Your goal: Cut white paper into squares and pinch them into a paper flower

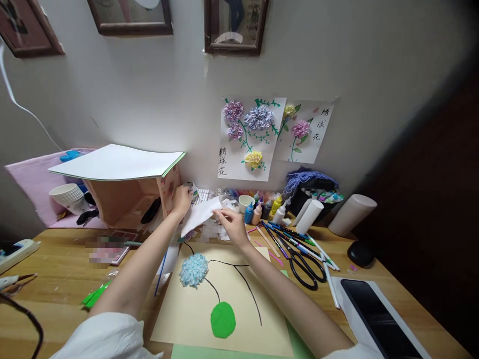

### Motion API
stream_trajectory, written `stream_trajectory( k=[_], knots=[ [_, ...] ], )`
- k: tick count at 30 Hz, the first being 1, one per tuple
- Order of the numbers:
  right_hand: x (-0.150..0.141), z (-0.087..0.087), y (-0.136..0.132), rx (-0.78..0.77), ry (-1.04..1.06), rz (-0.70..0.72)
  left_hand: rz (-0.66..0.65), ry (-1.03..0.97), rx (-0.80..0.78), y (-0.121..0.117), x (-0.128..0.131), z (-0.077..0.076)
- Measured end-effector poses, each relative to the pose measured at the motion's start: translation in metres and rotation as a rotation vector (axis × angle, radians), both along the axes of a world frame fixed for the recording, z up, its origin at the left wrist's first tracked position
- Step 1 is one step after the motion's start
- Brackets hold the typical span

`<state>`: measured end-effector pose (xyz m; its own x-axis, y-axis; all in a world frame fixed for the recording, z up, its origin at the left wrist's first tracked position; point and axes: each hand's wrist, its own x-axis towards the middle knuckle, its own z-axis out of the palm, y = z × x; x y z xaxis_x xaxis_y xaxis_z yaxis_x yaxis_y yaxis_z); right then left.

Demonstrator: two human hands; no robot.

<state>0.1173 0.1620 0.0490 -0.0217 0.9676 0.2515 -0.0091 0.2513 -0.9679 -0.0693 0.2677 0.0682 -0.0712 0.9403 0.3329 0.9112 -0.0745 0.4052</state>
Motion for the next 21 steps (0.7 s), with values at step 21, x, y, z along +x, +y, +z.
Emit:
stream_trajectory(
  k=[21],
  knots=[
    [0.193,0.015,-0.113,-0.114,0.253,-0.331,-0.677,-1.16,-0.677,-0.179,0.187,-0.006]
  ],
)
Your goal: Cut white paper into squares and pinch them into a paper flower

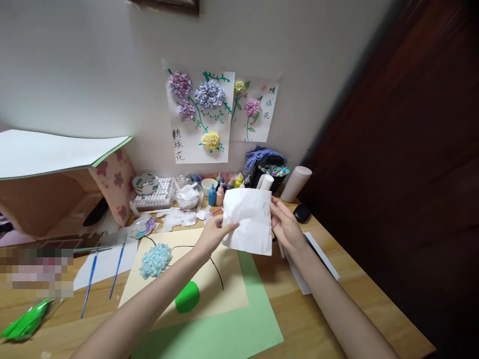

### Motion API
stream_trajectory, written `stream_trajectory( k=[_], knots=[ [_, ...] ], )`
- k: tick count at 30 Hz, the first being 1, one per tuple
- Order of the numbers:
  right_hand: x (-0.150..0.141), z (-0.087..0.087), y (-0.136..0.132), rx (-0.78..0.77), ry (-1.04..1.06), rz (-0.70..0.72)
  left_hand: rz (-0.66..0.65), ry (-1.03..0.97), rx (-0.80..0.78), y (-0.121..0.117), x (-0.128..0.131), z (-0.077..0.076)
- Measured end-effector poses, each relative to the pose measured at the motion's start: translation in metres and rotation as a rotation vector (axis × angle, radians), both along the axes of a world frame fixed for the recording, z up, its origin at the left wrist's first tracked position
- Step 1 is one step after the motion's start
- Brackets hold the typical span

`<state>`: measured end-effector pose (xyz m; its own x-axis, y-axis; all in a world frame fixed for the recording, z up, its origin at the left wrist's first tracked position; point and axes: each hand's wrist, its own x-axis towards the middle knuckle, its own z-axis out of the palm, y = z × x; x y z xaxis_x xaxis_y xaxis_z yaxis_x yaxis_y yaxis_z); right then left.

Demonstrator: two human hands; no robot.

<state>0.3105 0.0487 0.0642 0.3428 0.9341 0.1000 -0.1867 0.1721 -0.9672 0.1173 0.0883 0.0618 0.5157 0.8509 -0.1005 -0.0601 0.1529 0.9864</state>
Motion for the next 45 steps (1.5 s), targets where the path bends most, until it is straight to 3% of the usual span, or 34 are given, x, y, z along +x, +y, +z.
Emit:
stream_trajectory(
  k=[3,6,9,12,15,17,20,23,25,27,29,34,35,40,45],
  knots=[
    [-0.002,-0.011,-0.023,-0.079,-0.029,0.076,0.172,0.01,0.002,-0.006,-0.002,0.004],
    [-0.015,-0.024,-0.038,-0.179,-0.093,0.174,0.235,0.03,-0.019,-0.014,-0.006,0.005],
    [-0.027,-0.029,-0.045,-0.14,-0.302,-0.026,0.234,0.027,-0.041,-0.021,-0.006,0.001],
    [-0.037,-0.028,-0.054,0.007,-0.655,-0.295,0.209,-0.034,-0.062,-0.026,-0.002,-0.004],
    [-0.047,-0.029,-0.062,0.157,-0.831,-0.312,0.176,-0.074,-0.063,-0.031,0.003,-0.007],
    [-0.052,-0.032,-0.063,0.136,-0.773,-0.295,0.191,-0.091,-0.066,-0.033,0.004,-0.008],
    [-0.056,-0.035,-0.056,0.009,-0.417,-0.248,0.263,-0.155,-0.109,-0.035,0.004,-0.008],
    [-0.058,-0.041,-0.046,-0.096,0.028,0.069,0.261,-0.22,-0.173,-0.037,0.004,-0.009],
    [-0.057,-0.048,-0.042,-0.156,0.185,0.167,0.212,-0.227,-0.209,-0.036,0.002,-0.009],
    [-0.052,-0.053,-0.042,-0.191,0.182,0.072,0.157,-0.2,-0.245,-0.033,-0.003,-0.009],
    [-0.04,-0.054,-0.044,-0.212,0.049,-0.017,0.131,-0.141,-0.275,-0.024,-0.01,-0.008],
    [-0.006,-0.04,-0.05,-0.327,-0.212,0.327,0.052,0.187,-0.147,-0.002,-0.028,-0.002],
    [-0.004,-0.04,-0.05,-0.35,-0.228,0.345,0.027,0.243,-0.11,0.0,-0.03,-0.002],
    [-0.015,-0.056,-0.043,-0.234,-0.022,0.02,0.08,0.267,-0.054,-0.001,-0.025,-0.004],
    [-0.021,-0.06,-0.042,-0.296,-0.091,0.073,0.031,0.187,-0.063,-0.001,-0.022,-0.007]
  ],
)
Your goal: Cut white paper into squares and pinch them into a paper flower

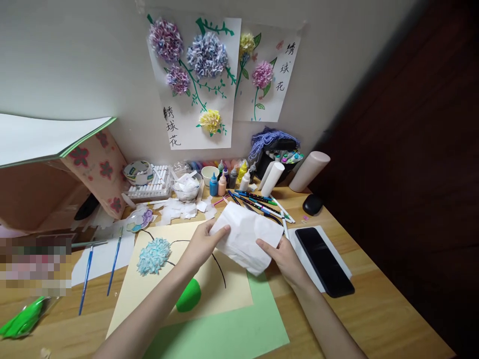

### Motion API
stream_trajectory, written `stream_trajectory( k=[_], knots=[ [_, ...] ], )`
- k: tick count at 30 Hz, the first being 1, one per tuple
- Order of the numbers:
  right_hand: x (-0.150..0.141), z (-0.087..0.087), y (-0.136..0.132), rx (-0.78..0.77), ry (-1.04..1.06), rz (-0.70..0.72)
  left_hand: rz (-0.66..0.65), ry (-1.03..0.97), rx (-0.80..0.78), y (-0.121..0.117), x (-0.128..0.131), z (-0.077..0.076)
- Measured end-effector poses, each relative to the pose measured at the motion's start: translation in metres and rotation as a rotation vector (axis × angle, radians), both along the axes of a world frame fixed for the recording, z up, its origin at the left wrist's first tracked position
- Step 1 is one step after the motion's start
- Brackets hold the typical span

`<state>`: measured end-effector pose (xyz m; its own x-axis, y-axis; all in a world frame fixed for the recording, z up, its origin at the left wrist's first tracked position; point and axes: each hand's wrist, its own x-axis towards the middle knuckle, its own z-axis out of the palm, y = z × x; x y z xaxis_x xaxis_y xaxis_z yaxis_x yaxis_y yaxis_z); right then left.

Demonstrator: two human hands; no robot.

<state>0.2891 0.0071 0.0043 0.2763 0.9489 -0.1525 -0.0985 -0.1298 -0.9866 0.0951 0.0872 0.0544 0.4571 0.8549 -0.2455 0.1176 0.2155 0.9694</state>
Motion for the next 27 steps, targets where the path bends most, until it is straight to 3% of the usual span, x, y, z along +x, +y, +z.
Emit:
stream_trajectory(
  k=[5,14,19,27],
  knots=[
    [0.007,0.008,-0.004,0.038,-0.075,0.034,-0.042,-0.014,0.057,0.006,-0.005,-0.004],
    [0.016,0.005,-0.002,0.17,-0.044,0.097,0.027,-0.014,-0.063,0.01,-0.01,0.001],
    [0.011,0.008,-0.004,0.276,-0.175,0.108,0.109,-0.044,-0.08,0.014,-0.009,-0.003],
    [0.002,0.009,-0.006,0.309,-0.157,0.04,0.02,-0.146,-0.033,0.016,-0.01,-0.007]
  ],
)
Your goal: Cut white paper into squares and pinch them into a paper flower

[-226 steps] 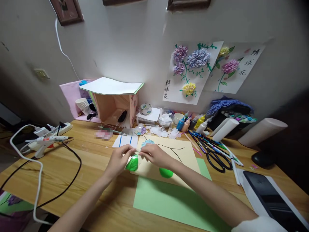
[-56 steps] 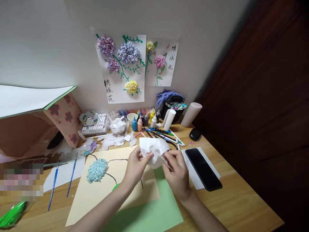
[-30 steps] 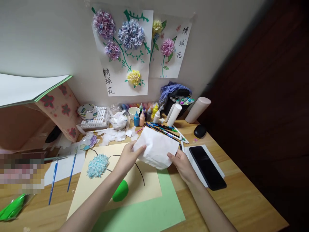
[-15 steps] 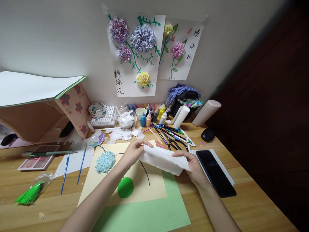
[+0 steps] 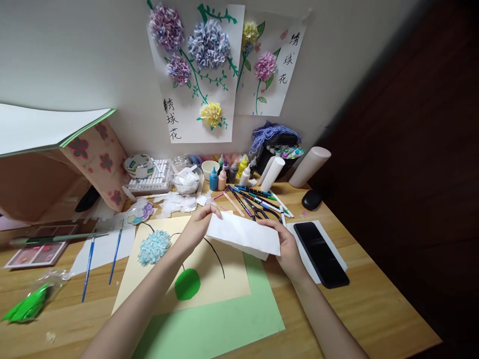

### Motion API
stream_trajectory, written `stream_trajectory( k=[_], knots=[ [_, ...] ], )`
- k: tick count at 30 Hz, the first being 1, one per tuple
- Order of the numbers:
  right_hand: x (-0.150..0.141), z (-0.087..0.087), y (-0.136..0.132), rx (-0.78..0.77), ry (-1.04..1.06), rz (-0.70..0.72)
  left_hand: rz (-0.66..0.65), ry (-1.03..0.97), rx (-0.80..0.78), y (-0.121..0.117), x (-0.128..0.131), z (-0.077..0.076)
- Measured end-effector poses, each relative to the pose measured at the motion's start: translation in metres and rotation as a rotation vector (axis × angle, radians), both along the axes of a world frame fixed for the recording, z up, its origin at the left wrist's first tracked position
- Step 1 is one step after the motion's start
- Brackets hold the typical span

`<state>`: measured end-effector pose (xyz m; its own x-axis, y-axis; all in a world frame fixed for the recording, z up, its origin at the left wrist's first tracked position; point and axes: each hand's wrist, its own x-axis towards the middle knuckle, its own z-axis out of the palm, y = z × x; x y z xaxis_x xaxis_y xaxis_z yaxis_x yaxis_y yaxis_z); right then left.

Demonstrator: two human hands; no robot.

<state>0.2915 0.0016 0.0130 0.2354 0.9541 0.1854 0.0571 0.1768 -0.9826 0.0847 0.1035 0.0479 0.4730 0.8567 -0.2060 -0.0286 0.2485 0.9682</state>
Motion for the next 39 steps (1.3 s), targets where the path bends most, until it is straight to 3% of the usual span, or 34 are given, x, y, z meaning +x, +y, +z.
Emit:
stream_trajectory(
  k=[4,7,10,14,18,23,30,39],
  knots=[
    [0.002,-0.001,-0.001,0.074,-0.053,0.016,-0.019,0.0,0.021,0.001,-0.001,-0.001],
    [0.002,-0.002,-0.001,0.109,-0.086,-0.027,0.048,-0.055,-0.031,0.001,0.0,0.001],
    [-0.001,-0.003,0.0,0.139,-0.079,-0.169,0.086,-0.212,-0.205,-0.002,0.003,0.004],
    [-0.004,-0.006,0.0,0.141,-0.083,-0.308,-0.018,-0.273,-0.319,-0.013,0.014,0.003],
    [-0.005,-0.007,-0.002,0.124,-0.185,-0.28,-0.012,-0.265,-0.28,-0.027,0.031,0.003],
    [-0.005,-0.004,-0.006,0.176,-0.288,-0.185,0.098,-0.301,-0.38,-0.035,0.047,0.009],
    [-0.014,0.0,-0.003,0.076,-0.066,-0.09,0.197,-0.326,-0.441,-0.038,0.05,0.009],
    [-0.009,-0.002,-0.003,0.089,-0.285,0.007,0.251,-0.288,-0.527,-0.042,0.051,0.004]
  ],
)
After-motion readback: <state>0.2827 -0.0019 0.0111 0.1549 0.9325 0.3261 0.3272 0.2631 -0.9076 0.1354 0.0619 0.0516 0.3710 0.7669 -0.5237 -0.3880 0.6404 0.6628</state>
